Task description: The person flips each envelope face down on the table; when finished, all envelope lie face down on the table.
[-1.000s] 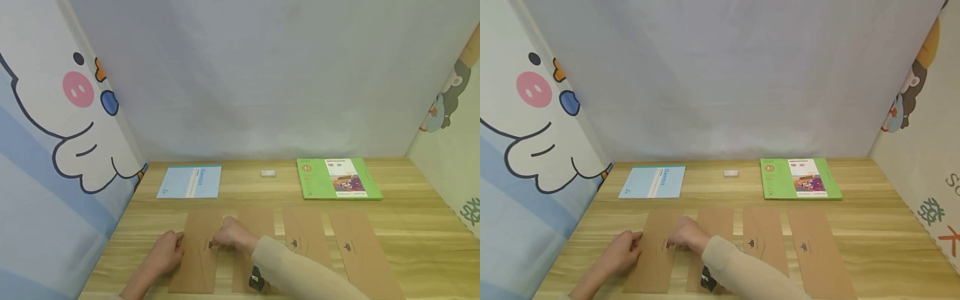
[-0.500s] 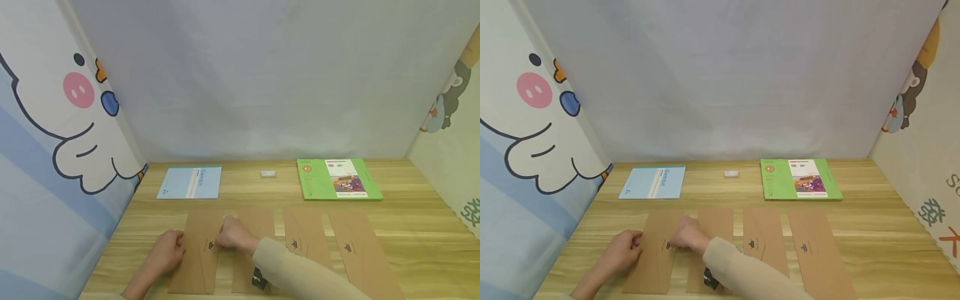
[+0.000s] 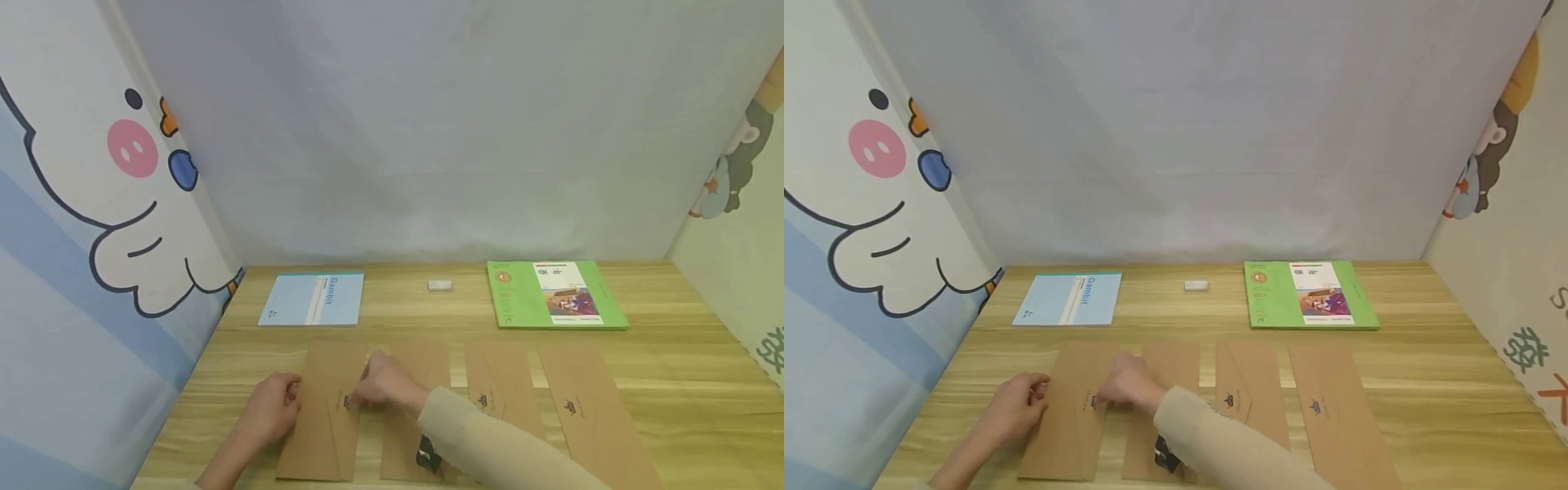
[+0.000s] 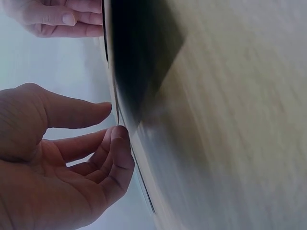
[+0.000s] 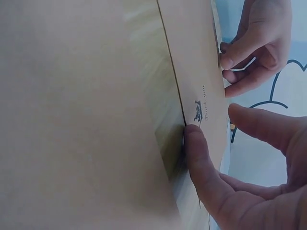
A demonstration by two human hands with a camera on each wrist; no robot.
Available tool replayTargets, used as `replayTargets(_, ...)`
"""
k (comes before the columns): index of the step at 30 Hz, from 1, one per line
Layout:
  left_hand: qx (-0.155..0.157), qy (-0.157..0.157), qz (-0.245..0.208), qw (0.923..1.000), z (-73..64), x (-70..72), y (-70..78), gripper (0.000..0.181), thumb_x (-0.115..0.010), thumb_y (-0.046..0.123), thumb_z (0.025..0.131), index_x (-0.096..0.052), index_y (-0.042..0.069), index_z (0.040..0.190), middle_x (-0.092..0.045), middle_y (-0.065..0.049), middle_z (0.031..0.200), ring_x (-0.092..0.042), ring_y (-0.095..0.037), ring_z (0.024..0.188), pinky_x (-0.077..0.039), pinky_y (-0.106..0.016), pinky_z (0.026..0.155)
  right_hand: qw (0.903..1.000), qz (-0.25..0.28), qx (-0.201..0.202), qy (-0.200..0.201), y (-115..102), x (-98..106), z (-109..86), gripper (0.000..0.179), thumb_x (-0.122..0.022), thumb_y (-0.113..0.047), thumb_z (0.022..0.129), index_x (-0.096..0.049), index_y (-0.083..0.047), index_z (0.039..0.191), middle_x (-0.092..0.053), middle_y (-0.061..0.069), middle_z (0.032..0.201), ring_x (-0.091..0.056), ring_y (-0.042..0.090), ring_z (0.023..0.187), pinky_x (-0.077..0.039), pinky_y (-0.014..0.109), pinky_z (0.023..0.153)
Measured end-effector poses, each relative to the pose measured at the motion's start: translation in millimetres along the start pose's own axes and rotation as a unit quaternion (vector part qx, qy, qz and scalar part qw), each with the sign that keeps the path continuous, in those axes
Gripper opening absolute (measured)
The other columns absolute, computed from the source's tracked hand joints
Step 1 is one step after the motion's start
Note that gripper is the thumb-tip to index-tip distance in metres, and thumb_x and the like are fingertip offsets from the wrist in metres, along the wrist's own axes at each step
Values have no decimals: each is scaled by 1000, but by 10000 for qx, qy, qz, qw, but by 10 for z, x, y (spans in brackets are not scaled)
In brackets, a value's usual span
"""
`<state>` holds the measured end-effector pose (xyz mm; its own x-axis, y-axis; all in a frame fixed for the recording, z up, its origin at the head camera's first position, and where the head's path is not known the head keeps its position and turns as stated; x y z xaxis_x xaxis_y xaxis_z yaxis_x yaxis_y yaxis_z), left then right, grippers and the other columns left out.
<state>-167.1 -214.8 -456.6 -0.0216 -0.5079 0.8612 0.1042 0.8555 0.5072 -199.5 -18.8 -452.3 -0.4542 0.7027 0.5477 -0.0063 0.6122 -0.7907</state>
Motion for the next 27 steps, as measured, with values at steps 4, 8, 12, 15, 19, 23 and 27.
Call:
replayTargets(4,43,-23,-79,10000,-16,19,5,35,-66,-8,75,-62,-11,110,-55,-1,79,-50,-12,69,-46,-32,63,9999,128,-5,-98,27,-9,5,16,-81,-9,72,-69,-4,63,-63,7,56,-59,20,51,-47,29,50)
replayTargets(8,183,-147,-246,9994,-27,23,-17,37,-63,-9,77,-60,-10,114,-59,-2,83,-56,-13,71,-48,-32,63,9997,161,-1,-190,54,-26,14,21,-81,-12,73,-70,4,81,-63,6,62,-61,20,57,-52,35,59)
replayTargets(12,383,-271,-477,9978,-36,15,-53,41,-60,-10,78,-58,-10,119,-61,-3,86,-61,-16,76,-51,-31,63,9996,198,31,-198,62,-36,15,38,-82,-12,72,-66,9,99,-66,9,76,-62,19,62,-54,38,67)
replayTargets(15,442,-263,-683,9963,-46,28,-62,41,-61,-10,79,-57,-10,120,-61,-4,86,-62,-16,76,-51,-29,60,9993,311,65,-191,60,-41,14,45,-83,-9,70,-64,9,106,-67,15,91,-63,17,66,-54,34,67)
replayTargets(19,409,-179,-950,9945,-61,78,-43,42,-62,-10,78,-57,-10,120,-61,-5,85,-61,-15,72,-50,-27,56,9994,254,152,-194,55,-40,17,46,-85,-9,68,-65,7,107,-66,15,101,-64,19,77,-54,33,70)
replayTargets(23,342,-122,-1097,9933,-65,119,-11,43,-62,-10,78,-57,-10,121,-61,-4,85,-59,-13,69,-49,-26,55,9993,18,331,-189,53,-28,20,49,-86,-15,68,-65,5,108,-66,9,100,-62,21,89,-51,36,80)
replayTargets(27,218,-38,-1153,9931,-67,152,36,43,-61,-10,78,-58,-9,121,-61,-3,84,-59,-11,66,-49,-26,54,9986,26,481,-204,53,-21,13,55,-87,-22,67,-64,5,109,-65,7,95,-61,20,88,-51,35,79)
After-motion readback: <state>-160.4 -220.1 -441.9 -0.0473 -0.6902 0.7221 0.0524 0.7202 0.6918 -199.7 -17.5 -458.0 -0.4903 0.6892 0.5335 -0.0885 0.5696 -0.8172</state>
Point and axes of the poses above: each hand's wrist, its own z-axis towards the middle knuckle, its own x-axis out of the back of the hand, y = z × x, the point moved 4 cm from there along z, towards the middle knuckle
